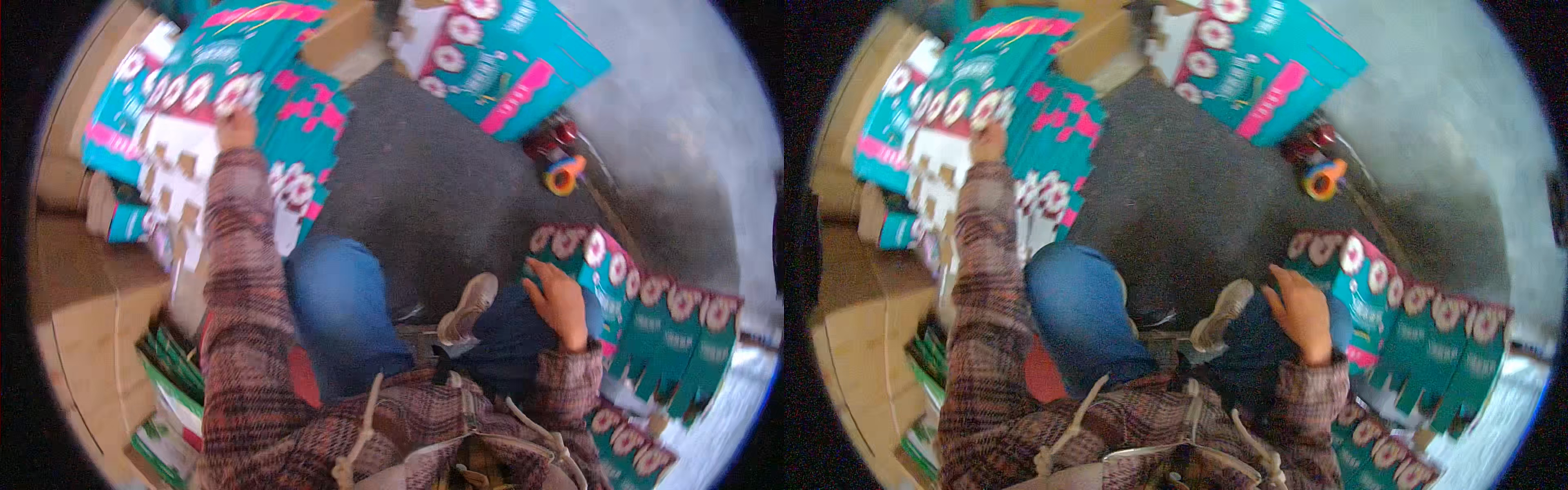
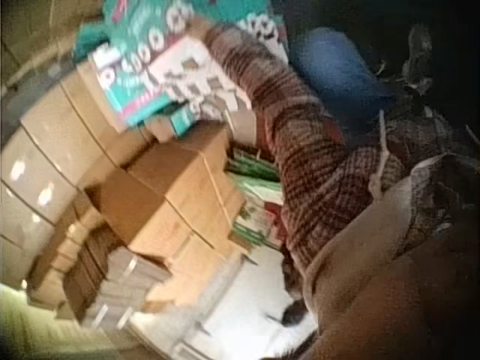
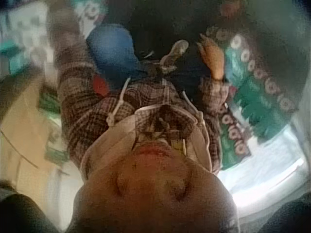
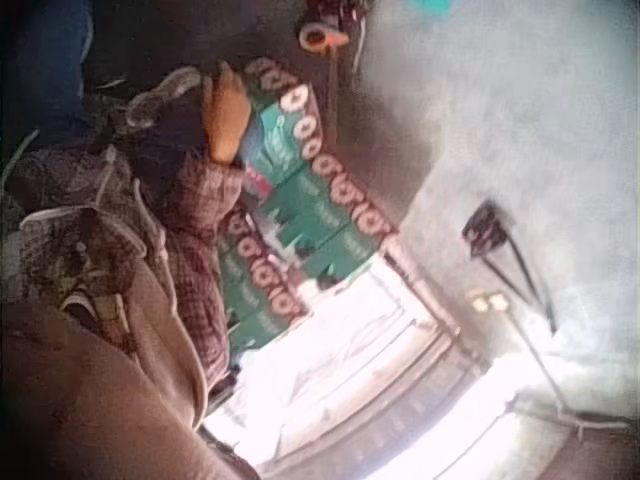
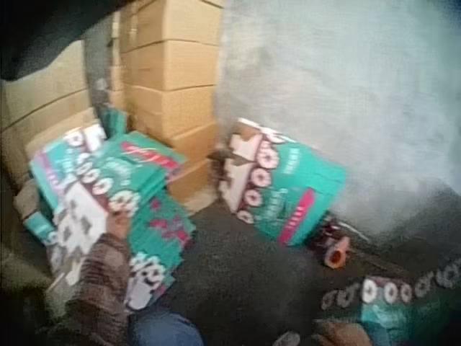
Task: Manually folding flat cardboard sheets into gift boxes.
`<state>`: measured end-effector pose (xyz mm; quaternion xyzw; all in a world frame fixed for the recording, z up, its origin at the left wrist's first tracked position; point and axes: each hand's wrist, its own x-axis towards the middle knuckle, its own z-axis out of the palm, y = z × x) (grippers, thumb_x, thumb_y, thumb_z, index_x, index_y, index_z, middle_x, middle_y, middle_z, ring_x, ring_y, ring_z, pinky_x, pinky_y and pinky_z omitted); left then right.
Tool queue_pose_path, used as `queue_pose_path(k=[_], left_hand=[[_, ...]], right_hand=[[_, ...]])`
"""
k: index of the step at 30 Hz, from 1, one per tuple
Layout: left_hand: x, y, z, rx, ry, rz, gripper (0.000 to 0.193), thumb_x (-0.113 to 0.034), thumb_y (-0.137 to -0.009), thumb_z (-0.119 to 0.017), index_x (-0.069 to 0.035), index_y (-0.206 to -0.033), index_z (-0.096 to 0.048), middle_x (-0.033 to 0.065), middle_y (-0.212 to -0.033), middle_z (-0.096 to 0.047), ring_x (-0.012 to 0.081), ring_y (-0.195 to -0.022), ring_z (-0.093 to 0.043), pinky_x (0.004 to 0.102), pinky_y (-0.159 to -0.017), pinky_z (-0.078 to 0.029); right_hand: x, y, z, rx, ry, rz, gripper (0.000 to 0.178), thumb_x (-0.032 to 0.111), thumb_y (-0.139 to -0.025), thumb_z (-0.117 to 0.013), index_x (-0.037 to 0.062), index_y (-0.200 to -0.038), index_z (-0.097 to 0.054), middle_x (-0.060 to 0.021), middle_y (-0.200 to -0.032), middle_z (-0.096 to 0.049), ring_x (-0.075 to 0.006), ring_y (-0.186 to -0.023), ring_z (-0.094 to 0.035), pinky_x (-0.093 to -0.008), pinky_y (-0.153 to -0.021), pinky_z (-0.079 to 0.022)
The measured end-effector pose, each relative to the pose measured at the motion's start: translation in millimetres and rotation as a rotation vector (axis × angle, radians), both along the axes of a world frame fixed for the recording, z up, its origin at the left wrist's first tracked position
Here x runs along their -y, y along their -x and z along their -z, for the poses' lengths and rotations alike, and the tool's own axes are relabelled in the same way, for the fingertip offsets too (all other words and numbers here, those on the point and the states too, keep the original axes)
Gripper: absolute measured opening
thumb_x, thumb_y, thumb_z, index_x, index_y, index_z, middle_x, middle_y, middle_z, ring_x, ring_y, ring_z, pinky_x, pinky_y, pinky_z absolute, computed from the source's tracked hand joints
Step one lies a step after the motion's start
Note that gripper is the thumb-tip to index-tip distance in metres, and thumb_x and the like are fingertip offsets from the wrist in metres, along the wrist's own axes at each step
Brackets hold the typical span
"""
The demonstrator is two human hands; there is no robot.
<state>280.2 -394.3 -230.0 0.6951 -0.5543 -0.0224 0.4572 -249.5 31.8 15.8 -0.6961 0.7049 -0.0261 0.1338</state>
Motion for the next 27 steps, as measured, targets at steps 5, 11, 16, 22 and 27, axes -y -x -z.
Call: queue_pose_path(k=[5,11,16,22,27], left_hand=[[-7,-9,-7,-0.157,-0.15,0.174,0.049,-0.037,-0.094,-0.038,-0.004,-0.129,-0.047,0.0114,-0.132,-0.052,0.0253,-0.118,-0.048,0.0404,-0.089,-0.041],[42,-86,23,-0.463,0.42,0.442,0.056,-0.039,-0.098,-0.02,-0.004,-0.139,-0.036,0.0016,-0.142,-0.045,0.0167,-0.127,-0.042,0.0283,-0.095,-0.037],[6,-19,12,-1.425,0.31,0.354,0.045,-0.038,-0.094,-0.035,-0.004,-0.124,-0.042,0.0041,-0.123,-0.052,0.0188,-0.109,-0.052,0.0317,-0.082,-0.046],[-38,31,-120,-2.085,0.375,0.05,0.037,-0.038,-0.086,-0.057,-0.007,-0.105,-0.049,0.0052,-0.092,-0.059,0.0206,-0.089,-0.062,0.0357,-0.069,-0.052],[-46,-12,-152,-1.898,0.291,0.17,0.039,-0.044,-0.085,-0.063,-0.009,-0.099,-0.052,0.0044,-0.091,-0.059,0.0191,-0.08,-0.059,0.0337,-0.072,-0.047]], right_hand=[[4,-10,-3,0.011,-0.037,-0.036,0.036,0.021,-0.085,-0.061,0.0044,-0.117,-0.056,-0.0173,-0.103,-0.063,-0.0359,-0.093,-0.06,-0.0423,-0.077,-0.049],[5,-6,-7,0.09,-0.022,-0.039,0.036,0.02,-0.085,-0.061,0.0043,-0.118,-0.055,-0.0179,-0.103,-0.062,-0.037,-0.093,-0.06,-0.0431,-0.076,-0.049],[8,-4,-6,0.043,-0.072,0.042,0.037,0.016,-0.085,-0.062,0.0047,-0.119,-0.056,-0.0164,-0.102,-0.063,-0.0327,-0.09,-0.062,-0.0401,-0.075,-0.049],[4,3,-1,-0.006,-0.076,0.032,0.036,0.016,-0.086,-0.061,0.0053,-0.12,-0.056,-0.0153,-0.102,-0.063,-0.0313,-0.087,-0.063,-0.0398,-0.075,-0.049],[6,-2,-1,0.064,-0.072,0.019,0.037,0.017,-0.086,-0.061,0.0051,-0.12,-0.055,-0.0167,-0.102,-0.062,-0.0346,-0.089,-0.061,-0.0417,-0.075,-0.049]])
